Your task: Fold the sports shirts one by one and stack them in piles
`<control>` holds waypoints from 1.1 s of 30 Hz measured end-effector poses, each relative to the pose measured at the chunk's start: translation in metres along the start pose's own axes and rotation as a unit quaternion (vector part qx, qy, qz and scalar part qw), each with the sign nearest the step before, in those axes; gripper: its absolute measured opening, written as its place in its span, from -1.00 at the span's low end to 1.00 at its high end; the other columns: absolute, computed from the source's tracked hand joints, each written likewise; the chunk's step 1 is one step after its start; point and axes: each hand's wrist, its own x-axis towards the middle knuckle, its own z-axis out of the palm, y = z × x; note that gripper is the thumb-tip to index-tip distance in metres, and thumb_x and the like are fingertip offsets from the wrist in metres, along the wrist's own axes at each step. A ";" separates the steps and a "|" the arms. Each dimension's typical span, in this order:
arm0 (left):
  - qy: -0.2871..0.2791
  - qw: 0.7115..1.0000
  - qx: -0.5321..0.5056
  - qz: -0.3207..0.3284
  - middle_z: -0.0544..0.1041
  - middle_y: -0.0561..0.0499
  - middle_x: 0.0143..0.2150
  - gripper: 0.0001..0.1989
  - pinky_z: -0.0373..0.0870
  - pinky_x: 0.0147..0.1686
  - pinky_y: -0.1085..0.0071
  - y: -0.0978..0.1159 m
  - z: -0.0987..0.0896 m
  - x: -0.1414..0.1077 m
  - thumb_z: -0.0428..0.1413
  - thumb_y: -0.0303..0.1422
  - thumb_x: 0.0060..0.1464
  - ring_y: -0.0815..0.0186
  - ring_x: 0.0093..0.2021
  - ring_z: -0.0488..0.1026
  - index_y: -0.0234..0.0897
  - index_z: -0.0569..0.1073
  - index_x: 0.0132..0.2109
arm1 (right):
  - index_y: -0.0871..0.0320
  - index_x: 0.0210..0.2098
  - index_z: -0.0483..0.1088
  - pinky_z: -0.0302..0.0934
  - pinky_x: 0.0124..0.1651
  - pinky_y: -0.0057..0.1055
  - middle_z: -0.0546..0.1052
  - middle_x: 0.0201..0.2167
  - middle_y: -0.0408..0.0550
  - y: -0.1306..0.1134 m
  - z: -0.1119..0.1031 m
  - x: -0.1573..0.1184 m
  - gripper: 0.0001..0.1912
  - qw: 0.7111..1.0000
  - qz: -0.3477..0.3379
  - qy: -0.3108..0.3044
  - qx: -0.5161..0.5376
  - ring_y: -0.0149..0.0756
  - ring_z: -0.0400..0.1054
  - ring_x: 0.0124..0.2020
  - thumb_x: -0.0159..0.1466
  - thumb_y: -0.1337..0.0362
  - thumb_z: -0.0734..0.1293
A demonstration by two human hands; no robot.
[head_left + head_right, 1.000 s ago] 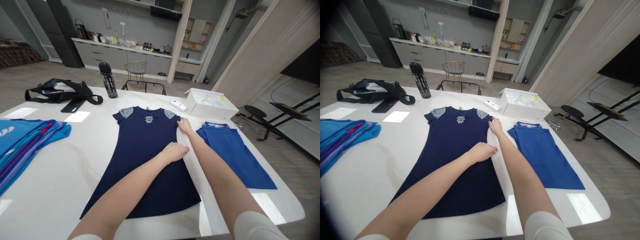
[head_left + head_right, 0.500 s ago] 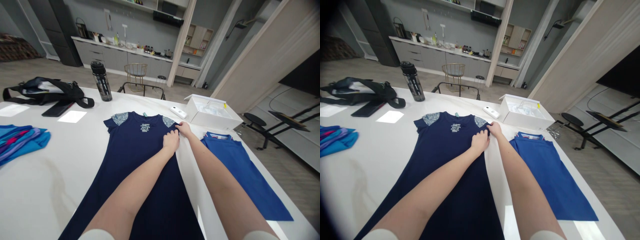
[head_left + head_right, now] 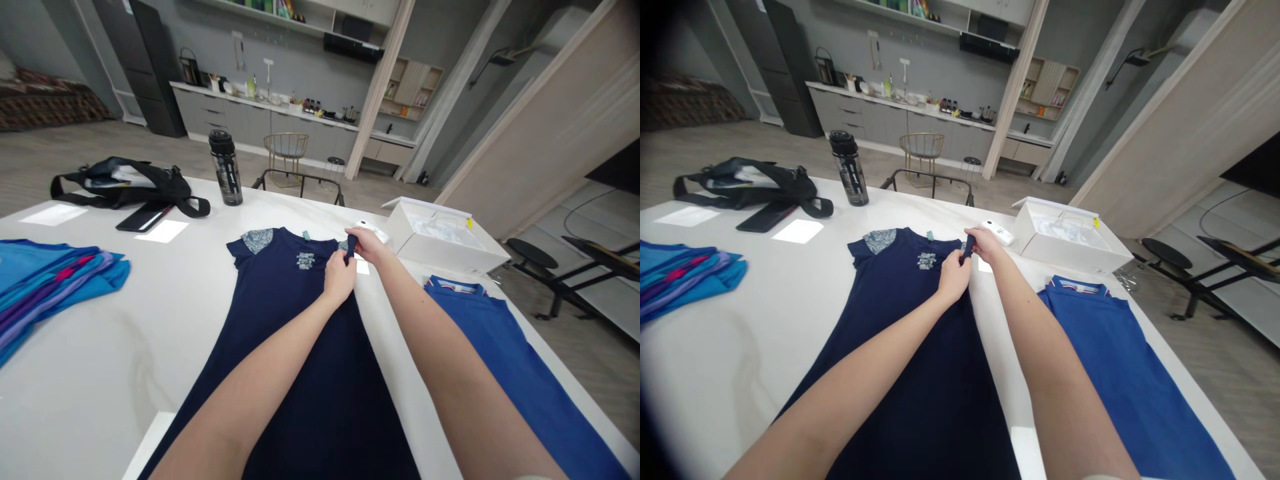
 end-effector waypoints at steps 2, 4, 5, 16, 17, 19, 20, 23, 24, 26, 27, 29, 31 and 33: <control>0.023 0.990 -0.126 -0.064 0.54 -0.02 -0.25 -0.88 0.37 -0.09 0.35 -0.004 -0.012 0.003 0.02 -0.37 0.20 0.25 -0.18 0.47 -0.22 0.45 -0.24 | 0.10 -0.44 0.22 -0.01 -0.64 -0.55 0.21 -0.65 -0.33 -0.008 0.025 0.003 -0.74 1.000 -0.006 -0.009 0.003 -0.51 0.10 -0.67 0.18 0.27 0.43; 0.039 0.946 -0.271 -0.171 0.48 0.05 -0.36 -0.91 0.38 -0.18 0.41 -0.011 -0.022 0.006 0.04 -0.38 0.16 0.32 -0.27 0.45 -0.23 0.42 -0.30 | 0.10 -0.43 0.24 -0.03 -0.64 -0.56 0.25 -0.64 -0.31 -0.013 0.052 0.005 -0.75 1.000 -0.017 -0.011 -0.001 -0.51 0.11 -0.67 0.17 0.28 0.44; 0.046 0.917 -0.329 -0.221 0.45 0.08 -0.40 -0.91 0.38 -0.23 0.43 -0.015 -0.028 0.007 0.03 -0.38 0.15 0.34 -0.32 0.44 -0.24 0.40 -0.32 | 0.11 -0.41 0.26 -0.02 -0.63 -0.56 0.29 -0.62 -0.30 -0.013 0.066 0.007 -0.77 0.999 -0.028 -0.020 -0.009 -0.50 0.14 -0.66 0.17 0.27 0.44; 0.055 0.834 -0.422 -0.351 0.52 0.02 -0.34 -0.65 0.45 -0.39 0.43 -0.049 -0.077 -0.001 0.33 -0.40 -0.05 0.39 -0.44 0.48 -0.25 0.38 -0.14 | 0.16 0.09 0.47 0.20 0.21 -0.08 0.43 0.15 0.17 0.038 0.052 0.029 -0.51 0.883 -0.110 0.077 -0.450 0.04 0.29 0.18 0.18 0.39 0.22; 0.049 0.836 -0.419 -0.351 0.54 0.00 -0.33 -0.66 0.46 -0.39 0.41 -0.049 -0.078 0.002 0.34 -0.38 -0.04 0.38 -0.44 0.49 -0.26 0.39 -0.15 | 0.14 0.08 0.49 0.18 0.22 -0.07 0.43 0.16 0.15 0.042 0.045 0.031 -0.50 0.879 -0.102 0.064 -0.461 0.05 0.29 0.19 0.16 0.40 0.23; 0.037 0.846 -0.401 -0.350 0.55 -0.03 -0.33 -0.71 0.49 -0.39 0.36 -0.048 -0.077 0.010 0.32 -0.34 0.01 0.34 -0.44 0.51 -0.27 0.39 -0.18 | 0.08 0.12 0.48 0.16 0.24 -0.08 0.41 0.20 0.08 0.048 0.038 0.034 -0.46 0.871 -0.096 0.042 -0.480 0.02 0.27 0.22 0.17 0.40 0.23; 0.035 0.853 -0.387 -0.349 0.55 -0.04 -0.33 -0.72 0.50 -0.39 0.34 -0.048 -0.076 0.014 0.31 -0.32 0.02 0.32 -0.43 0.51 -0.26 0.39 -0.19 | 0.06 0.17 0.45 0.15 0.25 -0.08 0.39 0.23 0.06 0.050 0.038 0.036 -0.44 0.867 -0.097 0.034 -0.487 0.00 0.25 0.23 0.19 0.39 0.23; 0.040 0.873 -0.347 -0.340 0.56 -0.03 -0.31 -0.72 0.51 -0.36 0.32 -0.052 -0.072 0.027 0.33 -0.35 -0.01 0.28 -0.38 0.53 -0.23 0.40 -0.20 | 0.03 0.18 0.42 0.15 0.25 -0.08 0.36 0.26 0.03 0.053 0.043 0.040 -0.48 0.857 -0.102 0.019 -0.505 -0.01 0.23 0.24 0.24 0.33 0.22; 0.042 0.880 -0.337 -0.332 0.56 -0.03 -0.30 -0.73 0.51 -0.34 0.33 -0.055 -0.070 0.029 0.33 -0.37 -0.02 0.26 -0.34 0.54 -0.22 0.41 -0.20 | 0.03 0.14 0.45 0.16 0.24 -0.06 0.37 0.25 0.03 0.054 0.046 0.041 -0.52 0.855 -0.104 0.015 -0.509 0.00 0.23 0.23 0.25 0.31 0.23; 0.050 0.912 -0.289 -0.286 0.57 -0.03 -0.25 -0.78 0.52 -0.27 0.33 -0.062 -0.068 0.032 0.29 -0.40 0.01 0.22 -0.23 0.56 -0.19 0.45 -0.18 | 0.02 0.06 0.47 0.18 0.20 -0.04 0.39 0.20 0.03 0.055 0.050 0.041 -0.59 0.851 -0.110 0.015 -0.513 0.02 0.23 0.22 0.24 0.28 0.26; 0.057 0.933 -0.249 -0.252 0.57 -0.04 -0.22 -0.81 0.52 -0.22 0.32 -0.065 -0.068 0.033 0.25 -0.41 0.05 0.20 -0.18 0.56 -0.19 0.46 -0.17 | 0.02 0.07 0.45 0.20 0.18 -0.02 0.38 0.19 0.04 0.055 0.052 0.041 -0.59 0.850 -0.113 0.019 -0.515 0.03 0.23 0.21 0.23 0.28 0.27; 0.073 0.968 -0.153 -0.185 0.58 -0.07 -0.15 -0.80 0.51 -0.09 0.29 -0.072 -0.069 0.032 0.16 -0.47 0.10 0.16 -0.07 0.55 -0.21 0.48 -0.10 | 0.04 0.10 0.39 0.22 0.15 -0.03 0.37 0.18 0.08 0.057 0.053 0.036 -0.59 0.851 -0.124 0.046 -0.508 0.02 0.23 0.20 0.26 0.26 0.27; 0.090 0.981 -0.081 -0.155 0.56 -0.14 -0.03 -0.65 0.47 0.05 0.24 -0.075 -0.072 0.031 0.11 -0.54 0.11 0.13 0.04 0.52 -0.26 0.46 0.05 | 0.08 0.08 0.39 0.23 0.14 -0.10 0.38 0.12 0.10 0.058 0.052 0.026 -0.63 0.859 -0.147 0.079 -0.485 -0.04 0.27 0.15 0.28 0.24 0.26; 0.107 0.986 -0.022 -0.123 0.46 -0.25 0.16 -0.45 0.38 0.18 0.20 -0.074 -0.077 0.026 0.08 -0.57 0.11 0.09 0.18 0.43 -0.34 0.32 0.26 | 0.13 0.01 0.41 0.25 0.12 -0.21 0.40 0.04 0.09 0.061 0.050 0.009 -0.69 0.869 -0.178 0.090 -0.453 -0.14 0.35 0.02 0.29 0.24 0.27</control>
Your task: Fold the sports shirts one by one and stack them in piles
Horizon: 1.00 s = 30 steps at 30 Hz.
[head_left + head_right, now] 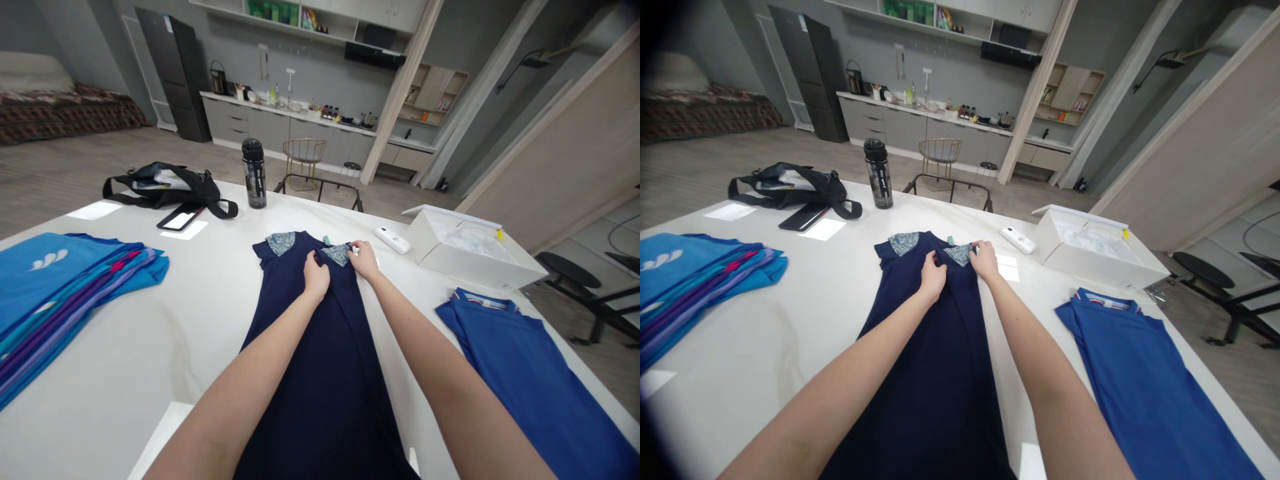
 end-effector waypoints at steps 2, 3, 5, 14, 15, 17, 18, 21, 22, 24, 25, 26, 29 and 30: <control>0.015 0.993 0.075 0.090 0.29 -0.34 0.32 -0.32 0.28 0.27 0.16 0.002 -0.007 -0.009 0.06 -0.57 0.13 0.05 0.33 0.28 -0.38 0.15 0.39 | 0.15 -0.01 0.43 0.27 0.09 -0.28 0.43 0.00 0.06 -0.001 -0.006 -0.024 -0.71 0.999 -0.041 -0.009 0.030 -0.22 0.39 -0.07 0.30 0.24 0.28; 0.011 0.981 0.122 0.152 0.22 -0.33 0.37 -0.31 0.22 0.32 0.13 0.003 -0.011 -0.015 0.04 -0.57 0.15 0.04 0.37 0.20 -0.36 0.12 0.41 | 0.14 0.00 0.43 0.27 0.09 -0.29 0.44 0.00 0.05 -0.002 -0.009 -0.038 -0.71 0.997 -0.066 -0.020 0.036 -0.23 0.39 -0.07 0.31 0.23 0.29; -0.040 0.936 0.217 0.275 0.21 -0.25 0.40 -0.39 0.09 0.38 0.05 0.003 -0.018 -0.030 0.00 -0.56 0.20 0.05 0.41 0.14 -0.26 0.22 0.38 | 0.11 0.05 0.44 0.25 0.13 -0.26 0.44 0.07 0.06 -0.005 -0.015 -0.069 -0.69 0.993 -0.112 -0.040 0.016 -0.19 0.36 0.04 0.33 0.22 0.30; -0.222 0.802 0.401 0.383 0.31 -0.21 0.38 -0.58 0.06 0.36 -0.10 -0.018 -0.041 -0.100 -0.12 -0.35 0.37 0.06 0.40 0.17 -0.26 0.38 0.28 | 0.08 0.17 0.42 0.14 0.21 -0.19 0.38 0.23 0.09 -0.022 -0.045 -0.196 -0.63 0.985 -0.108 -0.072 -0.116 -0.11 0.25 0.22 0.45 0.21 0.19; -0.232 0.797 0.399 0.390 0.31 -0.19 0.38 -0.57 0.07 0.36 -0.09 -0.018 -0.043 -0.104 -0.13 -0.38 0.37 0.08 0.40 0.18 -0.25 0.38 0.28 | 0.07 0.13 0.45 0.16 0.17 -0.20 0.42 0.18 0.09 -0.024 -0.051 -0.209 -0.65 0.985 -0.100 -0.074 -0.118 -0.11 0.28 0.18 0.44 0.18 0.20; -0.253 0.790 0.396 0.393 0.33 -0.15 0.36 -0.56 0.10 0.34 -0.05 -0.017 -0.047 -0.108 -0.13 -0.45 0.34 0.11 0.37 0.22 -0.22 0.40 0.27 | 0.04 0.07 0.48 0.19 0.09 -0.23 0.48 0.06 0.06 -0.028 -0.060 -0.233 -0.68 0.986 -0.081 -0.083 -0.120 -0.13 0.34 0.09 0.44 0.13 0.22; -0.259 0.790 0.397 0.389 0.35 -0.14 0.35 -0.56 0.13 0.33 -0.02 -0.016 -0.048 -0.108 -0.12 -0.47 0.32 0.12 0.34 0.26 -0.20 0.41 0.25 | 0.04 0.05 0.49 0.20 0.06 -0.24 0.50 0.01 0.05 -0.031 -0.064 -0.242 -0.69 0.987 -0.070 -0.085 -0.121 -0.13 0.37 0.05 0.43 0.10 0.23; -0.247 0.802 0.408 0.359 0.46 -0.12 0.22 -0.61 0.29 0.19 0.08 -0.007 -0.050 -0.101 -0.07 -0.47 0.30 0.12 0.18 0.39 -0.19 0.49 0.17 | 0.08 -0.02 0.48 0.20 0.01 -0.27 0.54 -0.08 0.04 -0.043 -0.068 -0.260 -0.70 0.987 -0.033 -0.083 -0.133 -0.13 0.42 -0.02 0.41 0.06 0.26; -0.241 0.804 0.411 0.356 0.48 -0.12 0.17 -0.64 0.32 0.15 0.10 -0.003 -0.050 -0.098 -0.04 -0.44 0.30 0.12 0.14 0.40 -0.18 0.51 0.13 | 0.10 -0.04 0.47 0.20 -0.01 -0.27 0.55 -0.10 0.03 -0.047 -0.068 -0.263 -0.71 0.987 -0.020 -0.083 -0.138 -0.13 0.44 -0.05 0.41 0.07 0.26; -0.254 0.795 0.405 0.372 0.51 -0.09 0.08 -0.72 0.32 0.11 0.14 0.003 -0.049 -0.095 0.02 -0.40 0.28 0.11 0.11 0.39 -0.15 0.56 0.04 | 0.11 -0.06 0.43 0.21 -0.05 -0.29 0.57 -0.12 0.02 -0.057 -0.068 -0.264 -0.75 0.985 0.003 -0.089 -0.145 -0.15 0.47 -0.10 0.42 0.11 0.24; -0.274 0.785 0.397 0.388 0.51 -0.08 0.06 -0.75 0.32 0.11 0.16 0.005 -0.049 -0.095 0.05 -0.39 0.27 0.12 0.11 0.38 -0.13 0.58 -0.01 | 0.11 -0.05 0.41 0.22 -0.07 -0.30 0.58 -0.12 0.02 -0.061 -0.069 -0.265 -0.76 0.985 0.015 -0.094 -0.146 -0.16 0.48 -0.12 0.43 0.13 0.23; -0.299 0.774 0.386 0.404 0.51 -0.06 0.04 -0.76 0.31 0.10 0.19 0.007 -0.050 -0.097 0.07 -0.40 0.25 0.13 0.10 0.37 -0.11 0.59 -0.04 | 0.11 -0.04 0.40 0.22 -0.10 -0.31 0.58 -0.12 0.03 -0.064 -0.071 -0.266 -0.77 0.984 0.027 -0.099 -0.146 -0.16 0.49 -0.12 0.43 0.14 0.23; -0.361 0.754 0.352 0.420 0.51 -0.03 0.01 -0.74 0.33 0.07 0.28 0.008 -0.051 -0.106 0.07 -0.44 0.22 0.17 0.06 0.39 -0.06 0.61 -0.07 | 0.10 -0.04 0.39 0.24 -0.14 -0.29 0.59 -0.13 0.05 -0.070 -0.081 -0.278 -0.74 0.979 0.074 -0.119 -0.146 -0.09 0.50 -0.13 0.39 0.09 0.26; -0.372 0.753 0.346 0.418 0.51 -0.02 0.01 -0.71 0.34 0.07 0.30 0.008 -0.052 -0.110 0.06 -0.46 0.21 0.18 0.05 0.40 -0.05 0.61 -0.06 | 0.10 -0.05 0.39 0.25 -0.15 -0.27 0.59 -0.14 0.06 -0.071 -0.085 -0.286 -0.73 0.977 0.089 -0.129 -0.146 -0.07 0.51 -0.13 0.38 0.07 0.27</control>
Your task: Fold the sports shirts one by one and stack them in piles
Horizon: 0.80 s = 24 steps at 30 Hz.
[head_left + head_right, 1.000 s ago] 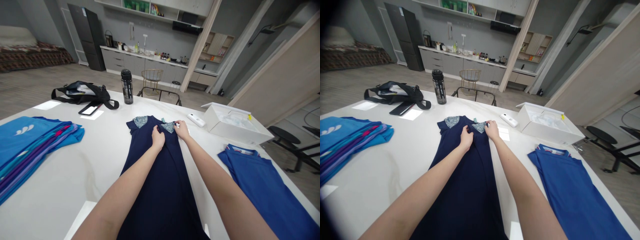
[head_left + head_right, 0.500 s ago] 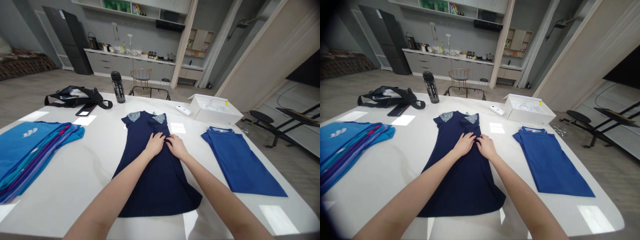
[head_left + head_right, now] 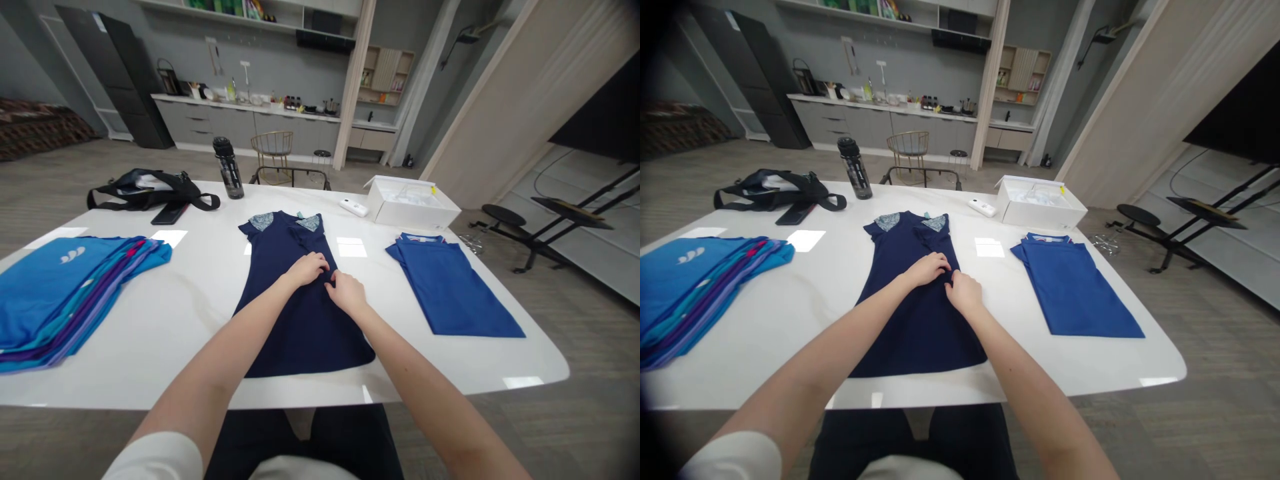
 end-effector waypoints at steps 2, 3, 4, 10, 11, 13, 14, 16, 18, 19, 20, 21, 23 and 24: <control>-0.009 1.000 -0.011 0.002 0.51 -0.02 0.03 -0.67 0.34 0.08 0.31 0.005 0.002 -0.004 0.04 -0.49 0.21 0.19 0.04 0.41 -0.04 0.60 -0.04 | 0.10 -0.07 0.39 0.26 -0.14 -0.23 0.59 -0.15 0.09 0.005 -0.004 -0.020 -0.72 1.000 0.014 -0.020 -0.003 -0.03 0.51 -0.13 0.36 0.06 0.28; -0.010 1.000 -0.015 0.001 0.50 -0.02 0.04 -0.66 0.34 0.08 0.32 0.006 0.003 -0.006 0.03 -0.49 0.22 0.19 0.05 0.41 -0.04 0.60 -0.03 | 0.11 -0.07 0.39 0.26 -0.14 -0.23 0.59 -0.15 0.10 0.008 -0.005 -0.031 -0.72 0.999 0.016 -0.026 -0.007 -0.02 0.51 -0.13 0.36 0.07 0.28; -0.006 1.000 -0.020 0.000 0.50 -0.02 0.05 -0.65 0.34 0.08 0.32 0.008 0.004 -0.007 0.02 -0.50 0.22 0.19 0.05 0.41 -0.04 0.60 -0.02 | 0.12 -0.07 0.38 0.26 -0.14 -0.22 0.58 -0.15 0.11 0.010 -0.006 -0.043 -0.73 0.999 0.016 -0.029 -0.014 -0.02 0.51 -0.14 0.36 0.08 0.27; 0.021 0.999 -0.039 0.000 0.50 -0.02 0.04 -0.72 0.40 -0.03 0.37 0.012 0.010 -0.002 0.01 -0.46 0.26 0.19 0.03 0.41 -0.07 0.59 -0.08 | 0.15 0.06 0.31 0.26 -0.22 -0.25 0.57 -0.16 0.12 0.010 -0.005 -0.101 -0.70 0.998 -0.004 -0.024 -0.049 -0.05 0.53 -0.22 0.35 0.28 0.18; 0.023 0.999 -0.037 0.001 0.51 -0.02 0.03 -0.73 0.40 -0.04 0.37 0.013 0.010 -0.001 0.00 -0.46 0.27 0.19 0.02 0.42 -0.08 0.58 -0.10 | 0.16 0.07 0.30 0.26 -0.23 -0.26 0.56 -0.16 0.13 0.009 -0.005 -0.108 -0.67 0.998 -0.008 -0.025 -0.053 -0.04 0.53 -0.23 0.33 0.30 0.19; 0.026 0.999 -0.035 -0.001 0.51 -0.02 0.01 -0.74 0.40 -0.04 0.36 0.013 0.011 0.000 0.00 -0.46 0.27 0.19 0.02 0.42 -0.10 0.58 -0.13 | 0.17 0.10 0.29 0.26 -0.24 -0.26 0.56 -0.16 0.13 0.008 -0.006 -0.120 -0.62 0.998 -0.017 -0.034 -0.057 -0.03 0.53 -0.23 0.29 0.33 0.21; 0.026 0.999 -0.037 -0.005 0.51 -0.02 0.02 -0.74 0.40 -0.04 0.36 0.014 0.011 0.001 0.00 -0.46 0.26 0.19 0.02 0.42 -0.11 0.57 -0.14 | 0.17 0.11 0.28 0.25 -0.24 -0.26 0.55 -0.16 0.13 0.008 -0.007 -0.125 -0.60 0.997 -0.020 -0.041 -0.057 -0.02 0.52 -0.23 0.27 0.34 0.22; 0.024 0.998 -0.048 -0.014 0.51 -0.02 0.02 -0.75 0.39 0.00 0.35 0.014 0.011 0.001 0.01 -0.47 0.25 0.19 0.03 0.43 -0.12 0.57 -0.14 | 0.18 0.14 0.25 0.24 -0.24 -0.27 0.56 -0.19 0.13 0.009 -0.009 -0.133 -0.57 0.996 -0.024 -0.060 -0.058 -0.02 0.52 -0.23 0.27 0.37 0.23; 0.027 0.997 -0.068 -0.022 0.52 -0.02 0.02 -0.76 0.39 0.04 0.34 0.014 0.011 0.001 0.02 -0.47 0.24 0.20 0.03 0.45 -0.13 0.57 -0.15 | 0.20 0.14 0.23 0.21 -0.24 -0.29 0.56 -0.20 0.15 0.011 -0.011 -0.137 -0.56 0.995 -0.028 -0.080 -0.055 -0.03 0.52 -0.23 0.27 0.42 0.22; 0.032 0.996 -0.080 -0.024 0.52 -0.02 0.01 -0.76 0.38 0.06 0.33 0.014 0.010 0.001 0.02 -0.48 0.23 0.21 0.02 0.47 -0.14 0.57 -0.15 | 0.20 0.13 0.23 0.19 -0.24 -0.30 0.57 -0.21 0.15 0.013 -0.013 -0.138 -0.57 0.994 -0.031 -0.089 -0.047 -0.05 0.52 -0.24 0.26 0.46 0.20; 0.038 0.995 -0.091 -0.024 0.53 -0.02 0.00 -0.76 0.38 0.07 0.32 0.015 0.010 0.001 0.02 -0.49 0.22 0.21 0.01 0.48 -0.14 0.57 -0.15 | 0.20 0.10 0.24 0.16 -0.25 -0.31 0.57 -0.21 0.14 0.014 -0.015 -0.139 -0.58 0.994 -0.033 -0.094 -0.033 -0.07 0.51 -0.24 0.25 0.49 0.19; 0.046 0.993 -0.102 -0.024 0.54 -0.02 0.00 -0.75 0.38 0.08 0.31 0.015 0.009 0.000 0.02 -0.50 0.22 0.21 0.01 0.48 -0.15 0.57 -0.16 | 0.20 0.07 0.24 0.13 -0.25 -0.33 0.57 -0.23 0.12 0.014 -0.018 -0.139 -0.60 0.995 -0.034 -0.096 -0.015 -0.10 0.51 -0.25 0.24 0.50 0.18; 0.058 0.991 -0.121 -0.022 0.54 -0.03 0.01 -0.74 0.38 0.12 0.30 0.014 0.005 -0.001 0.01 -0.52 0.21 0.21 0.02 0.49 -0.17 0.58 -0.17 | 0.17 0.01 0.24 0.07 -0.28 -0.36 0.56 -0.28 0.04 0.012 -0.026 -0.138 -0.64 0.995 -0.037 -0.093 0.030 -0.16 0.48 -0.29 0.23 0.51 0.18; 0.061 0.989 -0.131 -0.021 0.54 -0.04 0.03 -0.74 0.37 0.15 0.29 0.012 0.002 -0.002 0.01 -0.52 0.20 0.21 0.04 0.48 -0.17 0.58 -0.17 | 0.15 -0.03 0.24 0.05 -0.29 -0.37 0.55 -0.30 0.01 0.010 -0.030 -0.137 -0.67 0.994 -0.042 -0.090 0.053 -0.19 0.46 -0.31 0.22 0.49 0.19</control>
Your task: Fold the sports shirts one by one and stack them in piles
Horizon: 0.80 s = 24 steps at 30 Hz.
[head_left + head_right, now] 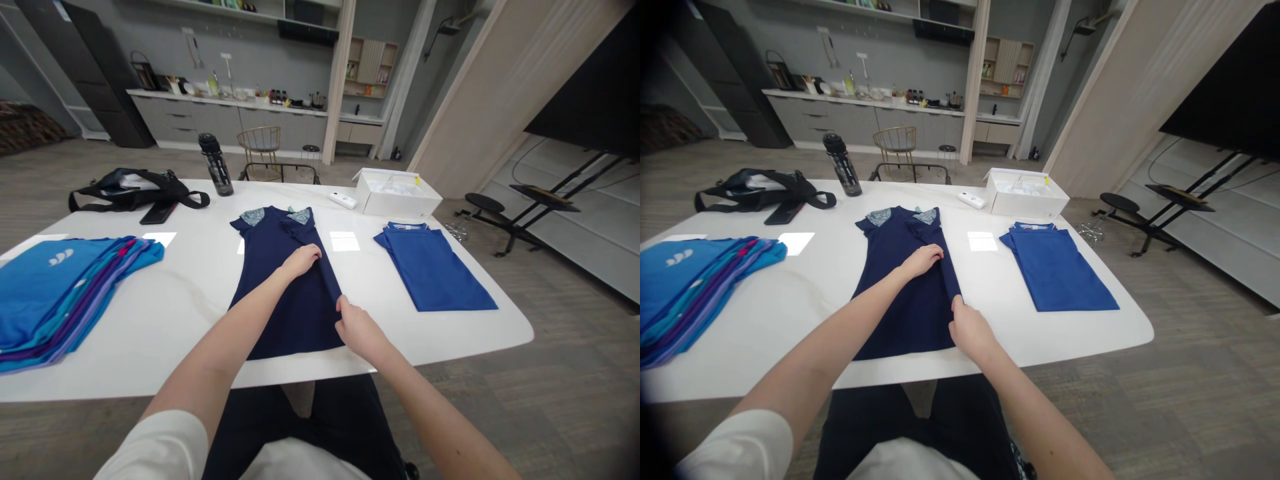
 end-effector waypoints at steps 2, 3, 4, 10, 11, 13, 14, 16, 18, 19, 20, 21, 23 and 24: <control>0.003 1.000 -0.028 -0.003 0.54 -0.04 0.06 -0.74 0.34 0.20 0.28 -0.001 -0.010 -0.001 0.03 -0.53 0.18 0.21 0.09 0.47 -0.18 0.59 -0.19 | 0.11 -0.08 0.24 0.01 -0.32 -0.40 0.52 -0.33 -0.05 -0.009 -0.007 0.001 -0.71 0.999 -0.022 0.002 0.037 -0.23 0.41 -0.33 0.22 0.47 0.20; 0.006 0.999 -0.049 -0.008 0.54 -0.04 0.06 -0.76 0.33 0.22 0.27 -0.002 -0.016 -0.001 0.05 -0.52 0.16 0.21 0.10 0.46 -0.18 0.60 -0.21 | 0.09 -0.11 0.25 0.00 -0.32 -0.41 0.51 -0.34 -0.07 -0.016 -0.009 0.002 -0.74 0.998 -0.037 0.000 0.052 -0.25 0.39 -0.34 0.22 0.46 0.21; 0.011 0.997 -0.075 -0.017 0.54 -0.04 0.05 -0.78 0.32 0.24 0.25 -0.003 -0.021 -0.002 0.08 -0.52 0.13 0.20 0.10 0.46 -0.19 0.61 -0.25 | 0.09 -0.14 0.25 -0.01 -0.33 -0.41 0.50 -0.35 -0.08 -0.023 -0.010 0.003 -0.76 0.997 -0.053 -0.004 0.063 -0.26 0.38 -0.34 0.21 0.45 0.21; 0.150 0.853 -0.425 -0.264 0.55 -0.08 -0.08 -0.76 0.53 -0.04 0.24 0.004 -0.018 -0.016 0.20 -0.51 0.05 0.26 -0.11 0.55 -0.24 0.54 -0.10 | 0.10 -0.18 0.29 -0.03 -0.34 -0.40 0.51 -0.35 -0.06 -0.056 0.000 0.010 -0.81 0.993 -0.088 -0.028 0.068 -0.25 0.39 -0.33 0.22 0.44 0.22; 0.175 0.811 -0.463 -0.311 0.55 -0.06 -0.13 -0.69 0.54 -0.10 0.26 0.006 -0.012 -0.017 0.20 -0.51 0.07 0.30 -0.16 0.55 -0.22 0.49 -0.02 | 0.10 -0.18 0.29 -0.03 -0.34 -0.39 0.52 -0.34 -0.06 -0.059 0.002 0.011 -0.80 0.994 -0.086 -0.030 0.065 -0.25 0.39 -0.34 0.22 0.44 0.22; 0.204 0.771 -0.479 -0.368 0.53 -0.01 -0.23 -0.60 0.54 -0.17 0.32 0.007 0.000 -0.016 0.22 -0.51 0.10 0.37 -0.24 0.54 -0.20 0.37 0.07 | 0.10 -0.18 0.30 -0.03 -0.35 -0.38 0.53 -0.34 -0.05 -0.060 0.007 0.011 -0.81 0.994 -0.083 -0.034 0.059 -0.23 0.40 -0.34 0.23 0.44 0.21; 0.210 0.768 -0.470 -0.382 0.52 0.01 -0.27 -0.58 0.53 -0.20 0.34 0.007 0.004 -0.013 0.23 -0.50 0.09 0.39 -0.28 0.54 -0.20 0.34 0.08 | 0.10 -0.18 0.30 -0.03 -0.35 -0.38 0.53 -0.34 -0.05 -0.061 0.009 0.011 -0.81 0.994 -0.082 -0.035 0.055 -0.23 0.41 -0.34 0.23 0.44 0.21; 0.213 0.773 -0.449 -0.396 0.50 0.04 -0.32 -0.54 0.51 -0.25 0.38 0.004 0.009 -0.004 0.29 -0.49 0.05 0.40 -0.35 0.52 -0.22 0.32 0.06 | 0.10 -0.18 0.32 -0.03 -0.35 -0.37 0.55 -0.33 -0.05 -0.061 0.013 0.010 -0.81 0.995 -0.085 -0.034 0.046 -0.22 0.43 -0.32 0.23 0.43 0.21; 0.206 0.785 -0.425 -0.402 0.49 0.04 -0.36 -0.54 0.50 -0.29 0.37 0.001 0.009 0.005 0.34 -0.49 -0.02 0.38 -0.41 0.50 -0.26 0.36 0.01 | 0.09 -0.18 0.32 -0.03 -0.34 -0.37 0.55 -0.30 -0.05 -0.063 0.015 0.009 -0.82 0.995 -0.090 -0.032 0.039 -0.21 0.44 -0.30 0.24 0.42 0.22; 0.199 0.795 -0.411 -0.401 0.50 0.03 -0.38 -0.56 0.50 -0.30 0.35 -0.001 0.008 0.009 0.35 -0.50 -0.05 0.36 -0.42 0.50 -0.28 0.39 -0.03 | 0.09 -0.18 0.32 -0.02 -0.34 -0.37 0.56 -0.28 -0.06 -0.064 0.016 0.008 -0.82 0.995 -0.092 -0.033 0.036 -0.21 0.45 -0.29 0.25 0.42 0.22; 0.192 0.807 -0.394 -0.396 0.50 0.02 -0.39 -0.60 0.50 -0.30 0.33 -0.003 0.006 0.012 0.35 -0.51 -0.08 0.34 -0.43 0.50 -0.30 0.43 -0.07 | 0.09 -0.18 0.33 -0.02 -0.33 -0.37 0.56 -0.27 -0.06 -0.066 0.018 0.008 -0.82 0.994 -0.094 -0.034 0.036 -0.21 0.45 -0.28 0.25 0.42 0.23; 0.189 0.821 -0.375 -0.387 0.51 0.01 -0.40 -0.64 0.50 -0.29 0.31 -0.005 0.004 0.014 0.34 -0.52 -0.09 0.32 -0.42 0.50 -0.31 0.47 -0.11 | 0.08 -0.18 0.33 -0.01 -0.32 -0.37 0.56 -0.26 -0.07 -0.067 0.019 0.007 -0.83 0.994 -0.095 -0.034 0.036 -0.21 0.46 -0.27 0.25 0.43 0.23; 0.191 0.851 -0.329 -0.361 0.55 -0.02 -0.36 -0.73 0.50 -0.21 0.30 -0.009 0.001 0.013 0.28 -0.52 -0.06 0.28 -0.35 0.53 -0.30 0.55 -0.15 | 0.08 -0.18 0.33 0.01 -0.30 -0.36 0.56 -0.25 -0.08 -0.070 0.022 0.007 -0.82 0.994 -0.100 -0.028 0.042 -0.21 0.46 -0.25 0.26 0.43 0.22; 0.194 0.866 -0.303 -0.347 0.57 -0.03 -0.32 -0.75 0.49 -0.15 0.30 -0.011 0.000 0.010 0.25 -0.53 -0.04 0.26 -0.29 0.54 -0.29 0.57 -0.15 | 0.07 -0.17 0.33 0.02 -0.29 -0.36 0.56 -0.24 -0.08 -0.071 0.024 0.007 -0.82 0.993 -0.102 -0.022 0.048 -0.21 0.47 -0.25 0.28 0.43 0.21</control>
